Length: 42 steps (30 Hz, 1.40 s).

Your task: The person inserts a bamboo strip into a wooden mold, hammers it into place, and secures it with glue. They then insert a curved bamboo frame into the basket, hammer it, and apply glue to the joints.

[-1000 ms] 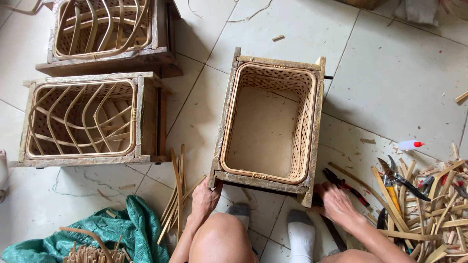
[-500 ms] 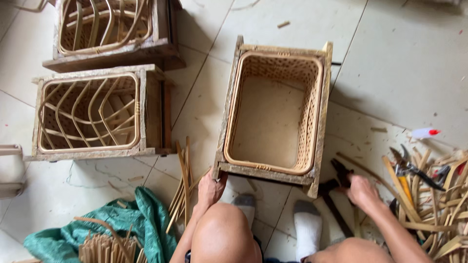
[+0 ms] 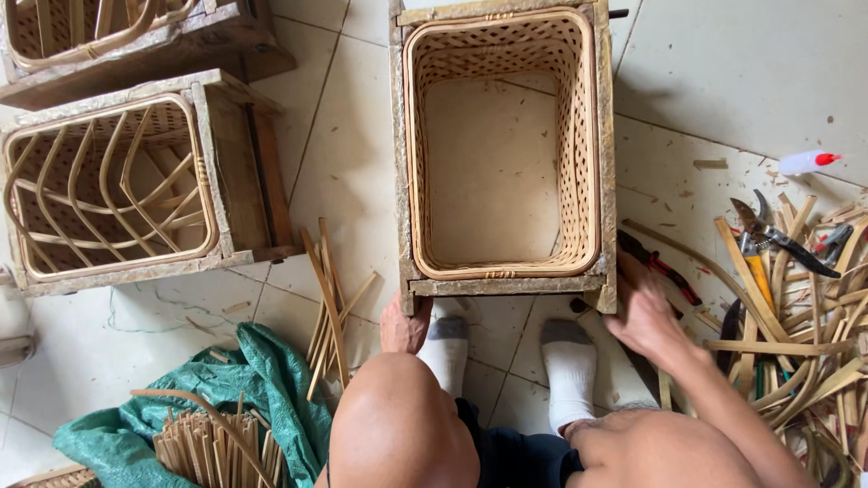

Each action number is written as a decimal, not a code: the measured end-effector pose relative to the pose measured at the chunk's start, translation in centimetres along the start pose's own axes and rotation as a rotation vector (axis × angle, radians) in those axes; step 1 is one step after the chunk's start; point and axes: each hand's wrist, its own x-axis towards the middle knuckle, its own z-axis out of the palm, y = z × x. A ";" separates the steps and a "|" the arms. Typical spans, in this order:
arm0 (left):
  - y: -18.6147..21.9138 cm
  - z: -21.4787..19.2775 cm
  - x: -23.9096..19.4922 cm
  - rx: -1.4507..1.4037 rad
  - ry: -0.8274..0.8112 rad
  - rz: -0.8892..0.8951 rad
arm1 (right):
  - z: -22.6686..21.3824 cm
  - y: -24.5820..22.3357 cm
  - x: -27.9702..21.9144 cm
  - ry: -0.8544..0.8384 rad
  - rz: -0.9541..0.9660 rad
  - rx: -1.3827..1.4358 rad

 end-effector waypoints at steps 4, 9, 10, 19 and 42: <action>0.4 -0.3 0.3 -0.014 0.021 0.018 | -0.9 -1.7 -1.4 0.345 -0.268 0.285; -0.5 -1.2 0.0 -0.023 0.051 -0.001 | -3.3 0.0 -2.1 0.675 -0.192 0.576; -0.6 -1.4 -0.1 -0.024 0.043 0.006 | -3.0 -0.1 -1.6 0.538 -0.250 0.541; -1.5 -1.6 -0.1 -0.028 0.006 0.047 | -1.1 1.9 -0.4 -0.029 0.174 0.799; -2.3 -3.2 2.1 -0.002 -0.093 0.177 | -3.3 1.8 0.0 0.280 -0.010 1.245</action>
